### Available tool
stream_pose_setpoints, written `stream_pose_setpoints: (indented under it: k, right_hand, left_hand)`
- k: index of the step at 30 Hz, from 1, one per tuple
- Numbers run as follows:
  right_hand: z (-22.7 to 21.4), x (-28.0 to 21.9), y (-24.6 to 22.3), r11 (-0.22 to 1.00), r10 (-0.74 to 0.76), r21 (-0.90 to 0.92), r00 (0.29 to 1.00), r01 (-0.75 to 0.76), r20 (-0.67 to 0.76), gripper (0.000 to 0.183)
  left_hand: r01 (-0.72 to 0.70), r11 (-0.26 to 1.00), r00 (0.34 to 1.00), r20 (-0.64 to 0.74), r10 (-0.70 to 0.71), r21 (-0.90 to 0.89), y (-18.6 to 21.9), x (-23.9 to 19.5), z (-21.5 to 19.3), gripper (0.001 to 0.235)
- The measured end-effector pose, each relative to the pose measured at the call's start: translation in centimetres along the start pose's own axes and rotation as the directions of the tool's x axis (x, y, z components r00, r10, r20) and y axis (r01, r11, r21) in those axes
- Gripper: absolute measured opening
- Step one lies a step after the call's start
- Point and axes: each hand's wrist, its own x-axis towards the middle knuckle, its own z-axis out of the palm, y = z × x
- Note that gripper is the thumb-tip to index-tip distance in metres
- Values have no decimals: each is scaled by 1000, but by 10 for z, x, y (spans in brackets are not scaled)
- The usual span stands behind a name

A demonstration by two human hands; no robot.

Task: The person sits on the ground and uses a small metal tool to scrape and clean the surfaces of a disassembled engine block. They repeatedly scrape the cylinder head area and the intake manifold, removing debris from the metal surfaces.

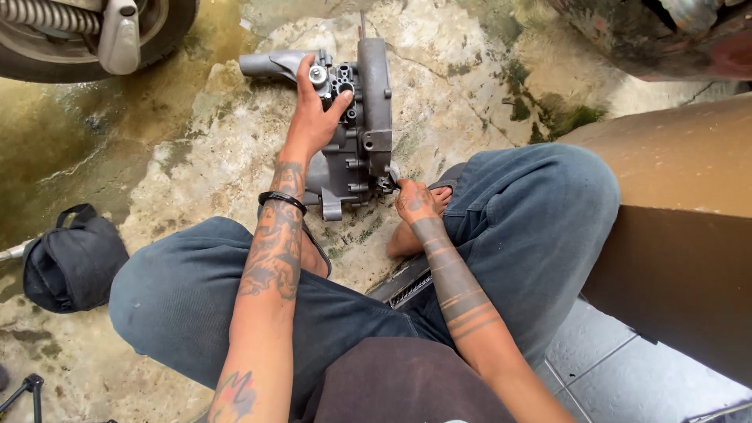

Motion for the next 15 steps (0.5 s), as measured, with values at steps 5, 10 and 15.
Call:
stream_pose_setpoints:
  k: [5,10,15]
  right_hand:
    - [83,85,27,940,314,138,630,-312,-710,116]
    - [-110,-9,-61,902,-345,273,939,334,-9,46]
    - [-125,-46,-64,990,-128,81,971,114,202,45]
  left_hand:
    - [-33,999,999,-15,33,1,-4,2,-1,76]
    - [-17,1000,1000,-17,17,14,-5,4,-1,75]
    - [-13,1000,1000,-14,13,8,-8,3,2,78]
